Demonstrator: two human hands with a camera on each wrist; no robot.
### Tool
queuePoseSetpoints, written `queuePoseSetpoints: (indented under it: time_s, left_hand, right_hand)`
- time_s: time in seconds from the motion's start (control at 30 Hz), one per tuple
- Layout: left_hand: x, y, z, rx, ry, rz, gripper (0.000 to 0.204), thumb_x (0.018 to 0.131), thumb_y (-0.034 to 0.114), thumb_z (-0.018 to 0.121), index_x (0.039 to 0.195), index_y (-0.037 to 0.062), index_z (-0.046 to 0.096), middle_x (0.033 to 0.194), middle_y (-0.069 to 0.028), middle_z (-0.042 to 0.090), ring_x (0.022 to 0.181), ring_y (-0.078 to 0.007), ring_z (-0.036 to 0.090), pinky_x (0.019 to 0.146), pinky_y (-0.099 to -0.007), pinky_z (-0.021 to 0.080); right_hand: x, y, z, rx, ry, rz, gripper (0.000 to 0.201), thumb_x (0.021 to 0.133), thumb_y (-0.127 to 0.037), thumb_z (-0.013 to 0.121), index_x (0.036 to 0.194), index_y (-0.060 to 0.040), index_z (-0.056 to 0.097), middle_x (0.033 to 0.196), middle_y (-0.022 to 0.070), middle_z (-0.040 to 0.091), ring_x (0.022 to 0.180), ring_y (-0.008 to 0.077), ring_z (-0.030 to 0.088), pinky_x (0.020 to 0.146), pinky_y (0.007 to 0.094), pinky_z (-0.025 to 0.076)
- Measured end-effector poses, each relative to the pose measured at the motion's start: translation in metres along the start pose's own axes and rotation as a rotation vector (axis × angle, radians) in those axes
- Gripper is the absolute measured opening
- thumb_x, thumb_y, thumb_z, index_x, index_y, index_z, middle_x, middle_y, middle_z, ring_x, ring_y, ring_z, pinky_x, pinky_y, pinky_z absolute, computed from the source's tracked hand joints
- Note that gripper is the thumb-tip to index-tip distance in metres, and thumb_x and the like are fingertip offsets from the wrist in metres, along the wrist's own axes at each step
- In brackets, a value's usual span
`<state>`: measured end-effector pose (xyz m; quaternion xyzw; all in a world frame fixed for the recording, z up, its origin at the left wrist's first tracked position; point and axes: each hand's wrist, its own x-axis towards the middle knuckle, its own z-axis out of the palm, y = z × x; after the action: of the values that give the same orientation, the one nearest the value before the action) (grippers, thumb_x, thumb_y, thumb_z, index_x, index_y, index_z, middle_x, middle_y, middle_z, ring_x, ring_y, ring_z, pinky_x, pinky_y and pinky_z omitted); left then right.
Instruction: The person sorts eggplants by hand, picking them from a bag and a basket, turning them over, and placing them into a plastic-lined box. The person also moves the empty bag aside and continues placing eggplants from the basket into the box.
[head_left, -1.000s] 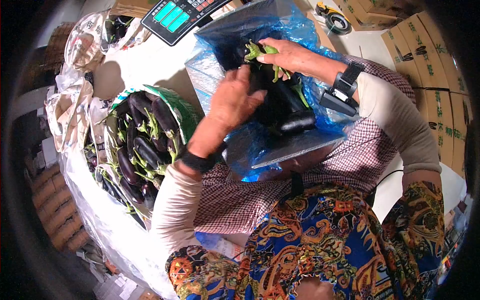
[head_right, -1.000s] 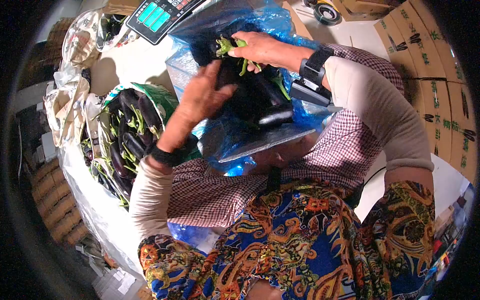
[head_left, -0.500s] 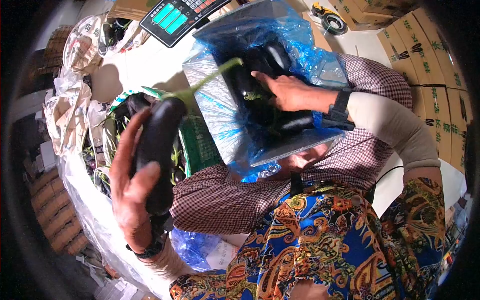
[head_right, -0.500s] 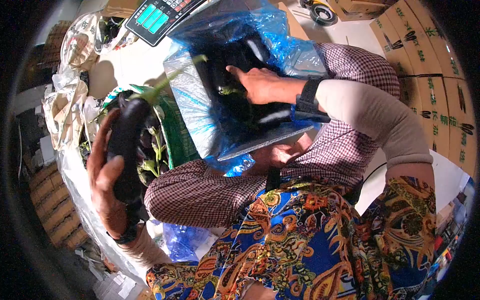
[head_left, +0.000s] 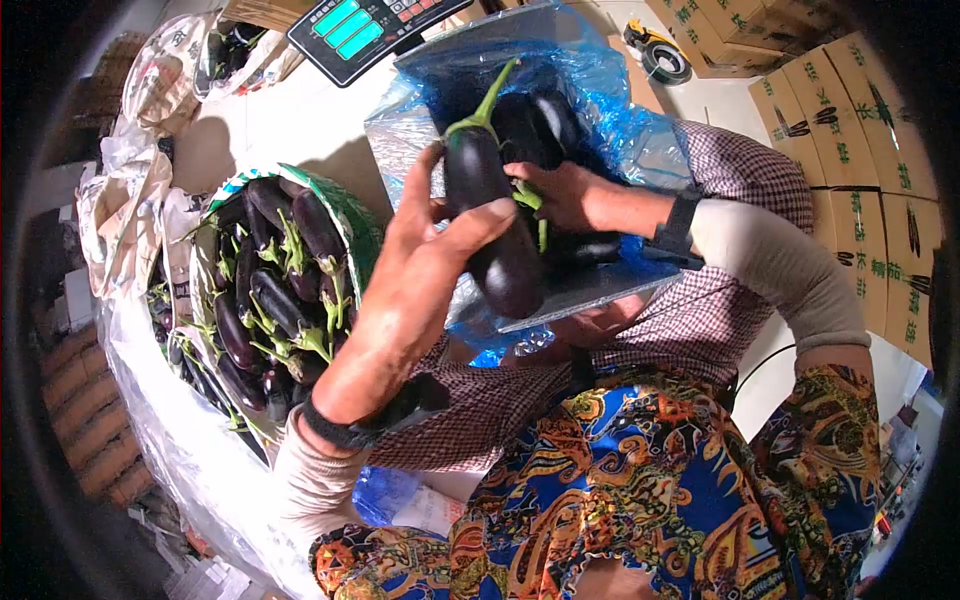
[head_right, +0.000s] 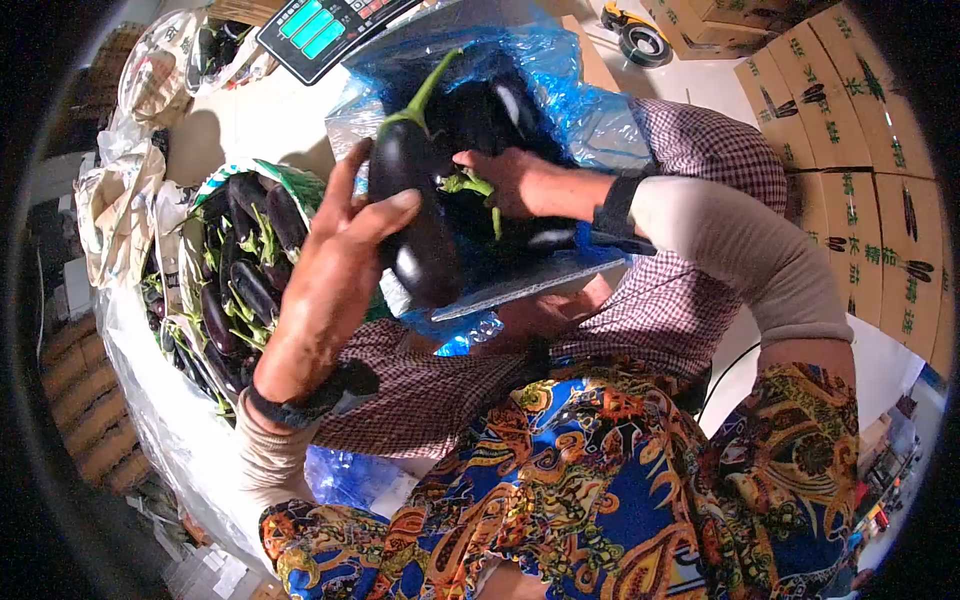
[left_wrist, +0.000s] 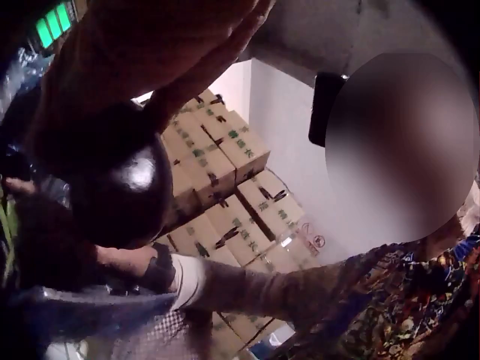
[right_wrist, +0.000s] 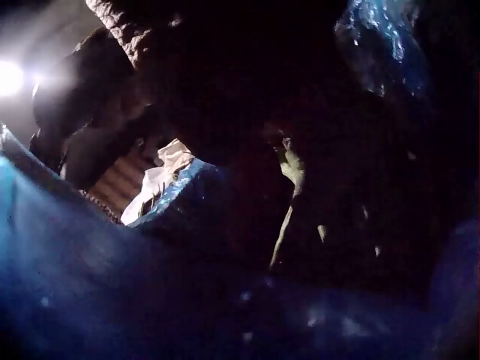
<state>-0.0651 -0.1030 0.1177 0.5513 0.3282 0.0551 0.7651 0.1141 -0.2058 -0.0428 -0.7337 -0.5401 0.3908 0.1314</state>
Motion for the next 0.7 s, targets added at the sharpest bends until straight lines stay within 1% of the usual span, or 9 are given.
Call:
queuePoseSetpoints:
  time_s: [0.17, 0.2, 0.23, 0.3, 0.43, 0.53, 0.63, 0.67, 0.7]
  left_hand:
    - [0.041, -0.028, 0.004, 0.098, -0.039, -0.015, 0.084, 0.082, 0.019, 0.074, 0.145, -0.005, 0.025, 0.121, -0.0208, 0.056, 0.113, -0.0271, 0.055, 0.099, -0.0361, 0.044]
    - [0.046, -0.028, 0.001, 0.076, -0.08, 0.003, 0.083, 0.081, 0.02, 0.075, 0.144, -0.0061, 0.027, 0.122, -0.021, 0.055, 0.112, -0.0263, 0.056, 0.098, -0.0356, 0.045]
    - [0.055, -0.034, 0.001, 0.098, -0.08, 0.017, 0.081, 0.083, 0.022, 0.073, 0.144, -0.0055, 0.028, 0.122, -0.02, 0.056, 0.112, -0.0257, 0.056, 0.098, -0.0355, 0.045]
    - [0.074, -0.05, 0.004, 0.142, -0.083, 0.047, 0.076, 0.087, 0.028, 0.07, 0.143, -0.0044, 0.03, 0.123, -0.0179, 0.057, 0.114, -0.0244, 0.056, 0.098, -0.0355, 0.044]
    - [0.107, -0.063, 0.019, 0.186, -0.029, 0.039, 0.074, 0.085, 0.029, 0.073, 0.138, -0.0069, 0.036, 0.119, -0.0169, 0.058, 0.11, -0.0212, 0.056, 0.097, -0.0324, 0.045]
    - [0.121, -0.094, 0.016, 0.337, -0.033, 0.094, 0.089, 0.083, 0.028, 0.077, 0.145, -0.0074, 0.024, 0.12, -0.0188, 0.058, 0.11, -0.0218, 0.055, 0.092, -0.032, 0.048]
    - [0.127, -0.117, 0.012, 0.469, -0.044, 0.125, 0.09, 0.088, 0.027, 0.072, 0.15, -0.0061, 0.016, 0.124, -0.02, 0.055, 0.109, -0.022, 0.055, 0.091, -0.0322, 0.048]
    - [0.128, -0.121, 0.009, 0.456, -0.077, 0.139, 0.088, 0.09, 0.027, 0.07, 0.15, -0.0062, 0.016, 0.124, -0.02, 0.055, 0.108, -0.022, 0.056, 0.091, -0.0323, 0.048]
    - [0.126, -0.118, 0.009, 0.444, -0.111, 0.155, 0.086, 0.091, 0.027, 0.069, 0.15, -0.0062, 0.016, 0.124, -0.0201, 0.054, 0.107, -0.022, 0.056, 0.091, -0.0325, 0.048]
  right_hand:
    - [-0.01, -0.014, -0.016, -0.17, -0.109, 0.051, 0.078, 0.085, -0.017, 0.059, 0.153, -0.0235, 0.023, 0.104, 0.0269, 0.066, 0.094, 0.0432, 0.066, 0.08, 0.048, 0.054]
    - [-0.01, -0.007, -0.02, -0.093, -0.039, 0.02, 0.061, 0.085, -0.017, 0.057, 0.144, -0.017, 0.041, 0.103, 0.0254, 0.067, 0.094, 0.0419, 0.066, 0.078, 0.0472, 0.054]
    - [-0.006, 0.005, -0.027, 0.022, -0.056, -0.07, 0.042, 0.083, -0.014, 0.057, 0.125, -0.0093, 0.057, 0.1, 0.0238, 0.068, 0.093, 0.0407, 0.066, 0.077, 0.0467, 0.054]
    - [0.001, 0.03, -0.026, 0.045, 0.03, -0.128, 0.03, 0.081, -0.012, 0.056, 0.109, -0.0047, 0.063, 0.098, 0.0226, 0.068, 0.092, 0.0401, 0.066, 0.076, 0.0465, 0.054]
    - [-0.022, -0.005, -0.061, -0.196, -0.117, -0.012, 0.024, 0.078, -0.006, 0.055, 0.095, 0.0053, 0.067, 0.09, 0.0271, 0.067, 0.085, 0.0408, 0.067, 0.072, 0.045, 0.055]
    - [-0.036, -0.002, -0.064, -0.146, -0.108, -0.021, 0.015, 0.076, -0.004, 0.055, 0.077, 0.0076, 0.064, 0.076, 0.0288, 0.062, 0.074, 0.0432, 0.065, 0.064, 0.047, 0.051]
    - [-0.049, -0.01, -0.063, -0.242, -0.051, 0.019, 0.015, 0.078, -0.006, 0.057, 0.076, 0.0081, 0.062, 0.077, 0.03, 0.061, 0.074, 0.0418, 0.065, 0.064, 0.0465, 0.051]
    - [-0.051, -0.013, -0.067, -0.315, -0.027, 0.071, 0.024, 0.082, -0.009, 0.059, 0.099, 0.0067, 0.063, 0.079, 0.0264, 0.065, 0.078, 0.0408, 0.066, 0.067, 0.0456, 0.052]
    - [-0.052, -0.01, -0.066, -0.228, 0.084, 0.024, 0.032, 0.083, -0.013, 0.06, 0.11, 0.0055, 0.059, 0.081, 0.0255, 0.066, 0.08, 0.0406, 0.067, 0.07, 0.0454, 0.052]
